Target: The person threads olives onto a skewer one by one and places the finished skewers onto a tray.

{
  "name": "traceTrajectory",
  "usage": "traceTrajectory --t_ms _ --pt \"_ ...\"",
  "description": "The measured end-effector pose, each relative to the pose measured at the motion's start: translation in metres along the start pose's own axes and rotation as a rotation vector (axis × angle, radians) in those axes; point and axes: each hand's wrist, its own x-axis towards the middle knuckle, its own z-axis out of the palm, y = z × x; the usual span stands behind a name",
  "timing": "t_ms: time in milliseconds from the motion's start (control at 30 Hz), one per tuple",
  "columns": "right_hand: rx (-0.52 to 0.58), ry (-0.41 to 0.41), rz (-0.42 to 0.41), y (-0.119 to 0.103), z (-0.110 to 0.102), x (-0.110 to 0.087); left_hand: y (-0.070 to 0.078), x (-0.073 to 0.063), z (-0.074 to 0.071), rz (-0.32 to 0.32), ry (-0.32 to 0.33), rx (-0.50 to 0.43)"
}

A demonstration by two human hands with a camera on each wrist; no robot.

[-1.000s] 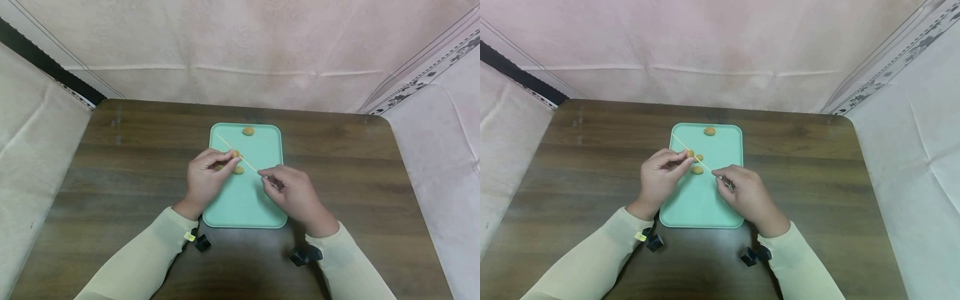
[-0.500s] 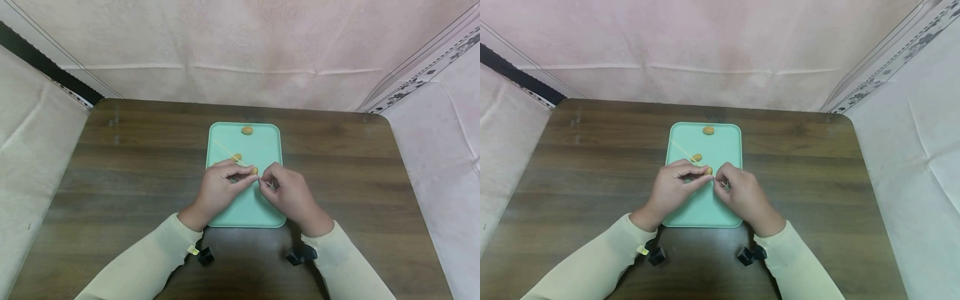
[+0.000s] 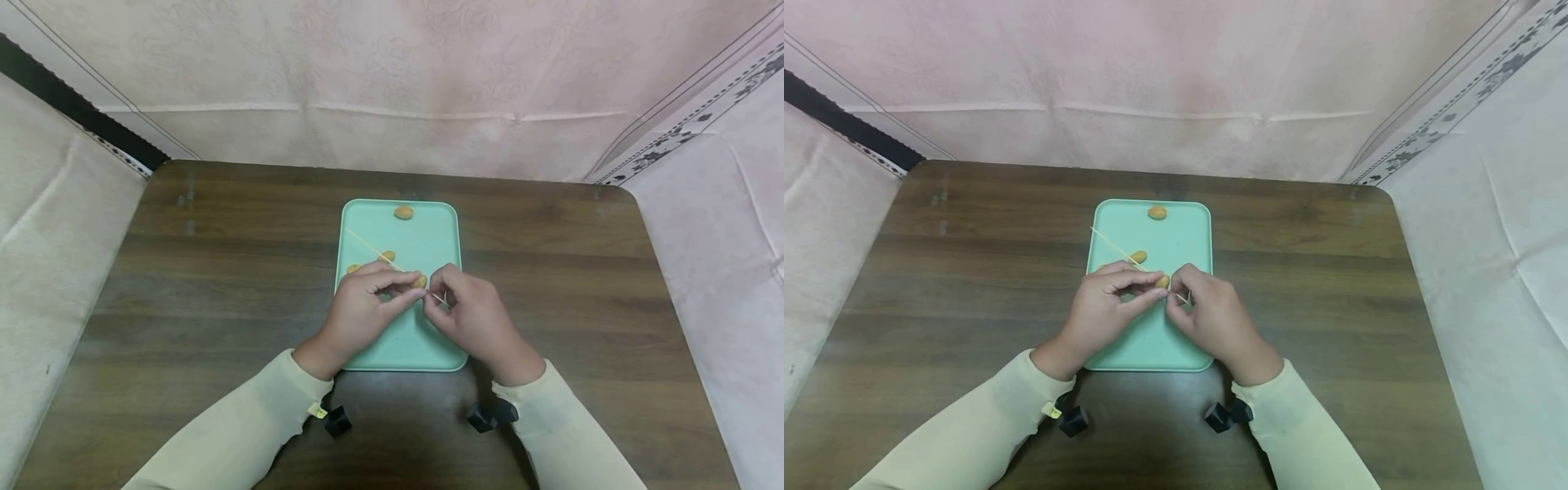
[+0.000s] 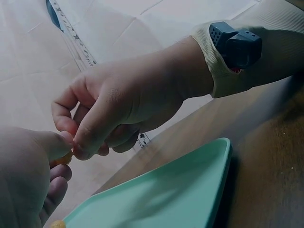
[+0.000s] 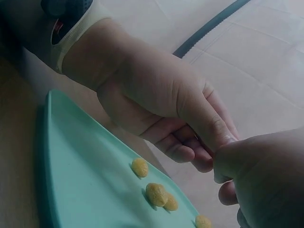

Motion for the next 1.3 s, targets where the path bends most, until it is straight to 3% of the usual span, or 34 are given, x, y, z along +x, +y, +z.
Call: traceTrajectory --t_ms 200,367,467,600,767,867,1033,1300 --pt "-0.008 0.054 0.075 0.004 0.000 0.000 -0.001 0.004 -0.006 0.043 0.000 0.023" --pt "-0.017 0.079 0.118 0.009 -0.001 0.001 -0.002 0.013 -0.026 0.027 -0.008 0.134" --pt "-0.020 0.094 0.133 0.012 -0.001 0.002 -0.003 0.019 -0.043 -0.060 -0.059 0.283" --pt "-0.018 0.105 0.148 0.018 0.000 0.002 -0.008 0.026 -0.063 -0.216 -0.194 0.509" --pt "-0.015 0.104 0.171 0.026 0.004 0.000 -0.017 0.028 -0.074 -0.354 -0.339 0.653" --pt "-0.017 0.095 0.191 0.030 0.006 -0.001 -0.021 0.027 -0.075 -0.371 -0.354 0.683" --pt "-0.013 0.077 0.229 0.034 0.010 -0.003 -0.027 0.026 -0.073 -0.354 -0.315 0.701" --pt "-0.010 0.064 0.216 0.036 0.015 -0.005 -0.036 0.024 -0.072 -0.346 -0.278 0.659"
